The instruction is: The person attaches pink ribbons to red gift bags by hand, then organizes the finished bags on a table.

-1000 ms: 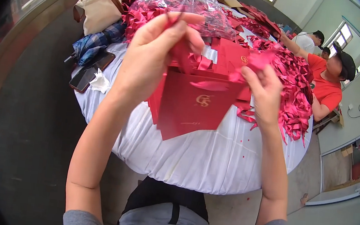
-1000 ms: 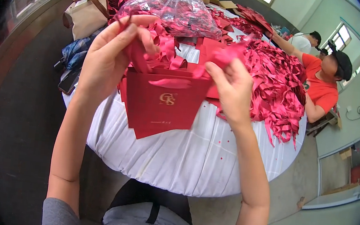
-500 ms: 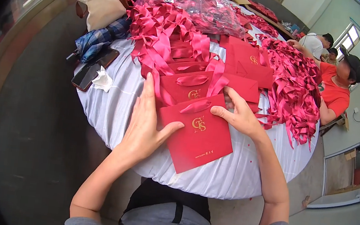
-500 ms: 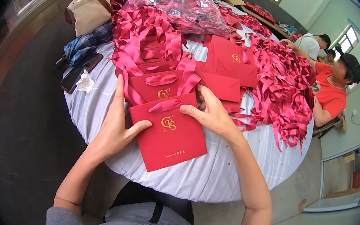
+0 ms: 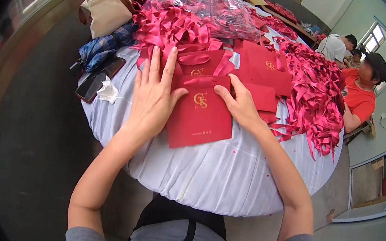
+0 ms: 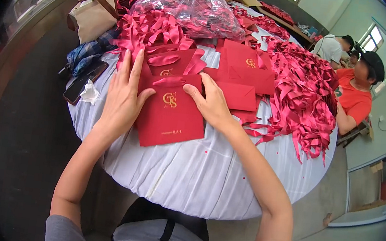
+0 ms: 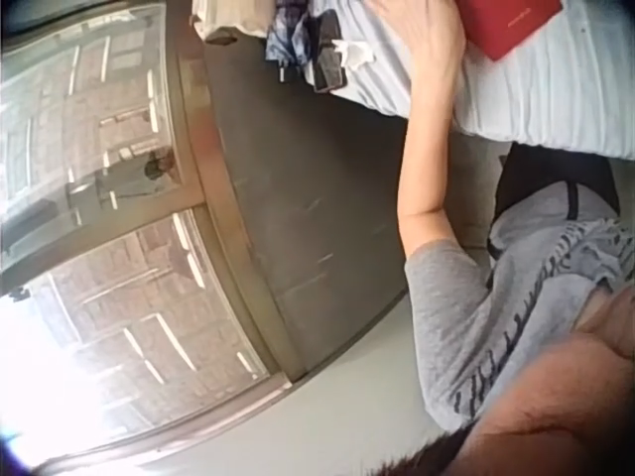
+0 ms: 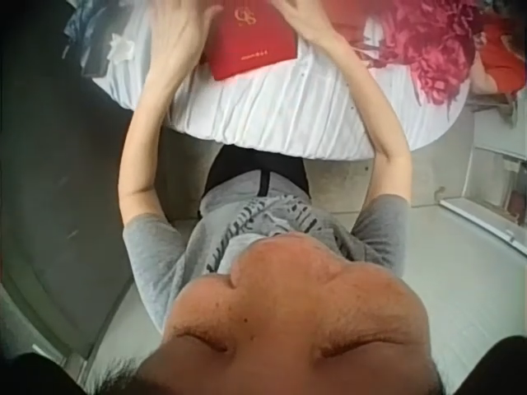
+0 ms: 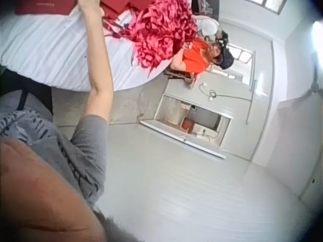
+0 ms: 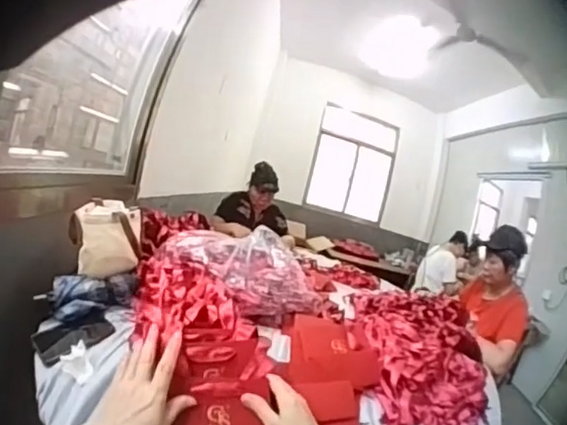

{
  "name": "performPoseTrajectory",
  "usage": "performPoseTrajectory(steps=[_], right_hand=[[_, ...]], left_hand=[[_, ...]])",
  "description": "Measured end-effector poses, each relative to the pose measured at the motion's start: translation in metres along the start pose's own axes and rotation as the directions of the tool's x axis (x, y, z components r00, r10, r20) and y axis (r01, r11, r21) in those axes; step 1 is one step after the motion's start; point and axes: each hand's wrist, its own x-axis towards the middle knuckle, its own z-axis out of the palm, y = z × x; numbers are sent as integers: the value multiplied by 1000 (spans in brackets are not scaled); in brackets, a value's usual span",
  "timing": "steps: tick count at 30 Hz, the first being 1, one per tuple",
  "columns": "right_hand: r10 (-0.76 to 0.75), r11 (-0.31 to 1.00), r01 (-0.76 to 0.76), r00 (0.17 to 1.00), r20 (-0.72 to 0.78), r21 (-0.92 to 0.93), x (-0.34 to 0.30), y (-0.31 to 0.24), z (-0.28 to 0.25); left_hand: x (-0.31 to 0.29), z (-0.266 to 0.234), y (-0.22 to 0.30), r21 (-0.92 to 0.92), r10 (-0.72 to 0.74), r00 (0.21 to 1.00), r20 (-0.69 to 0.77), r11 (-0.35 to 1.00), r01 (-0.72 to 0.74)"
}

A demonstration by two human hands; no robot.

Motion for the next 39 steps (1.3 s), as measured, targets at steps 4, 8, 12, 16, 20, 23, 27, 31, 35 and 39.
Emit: performPoseTrajectory(steps=[4, 8, 12, 16, 20, 23, 27, 31, 35, 39], right_hand=[[69, 997, -70, 992, 110, 11, -13, -12, -19], [41, 998, -49, 980, 196, 39, -29, -11, -28], [-20, 999, 23, 992, 122, -21, -49, -4, -36], [0, 996, -14, 988, -153, -86, -44, 16, -65], [166, 939, -268, 902, -398, -215, -53, 78, -91], [93, 903, -213, 944, -315, -372, -51, 85, -88], [210, 945, -279, 916, -341, -168, -48, 82, -89], [242, 954, -289, 902, -358, -82, -49, 85, -95], [246, 900, -397, 804, -541, -181, -44, 85, -92], [174, 924, -345, 765, -620, -166, -43, 117, -97]], left_hand=[[-19, -24, 16, 4, 30, 999, 35, 1000, -31], [-40, -29, 33, 84, 30, 998, 52, 996, -35], [-50, -35, 58, -5, 250, 917, 312, 965, -262], [-52, -25, 63, 33, 326, 829, 454, 924, -382], [-41, -21, 64, 29, 316, 851, 420, 932, -360], [-38, -20, 67, 119, 305, 862, 405, 917, -380], [-38, -24, 81, 139, 285, 855, 433, 916, -375], [-39, -25, 97, 106, 318, 826, 465, 907, -408], [-33, -19, 108, -16, 428, 785, 448, 882, -471], [-20, -8, 137, -250, 514, 751, 413, 858, -450]])
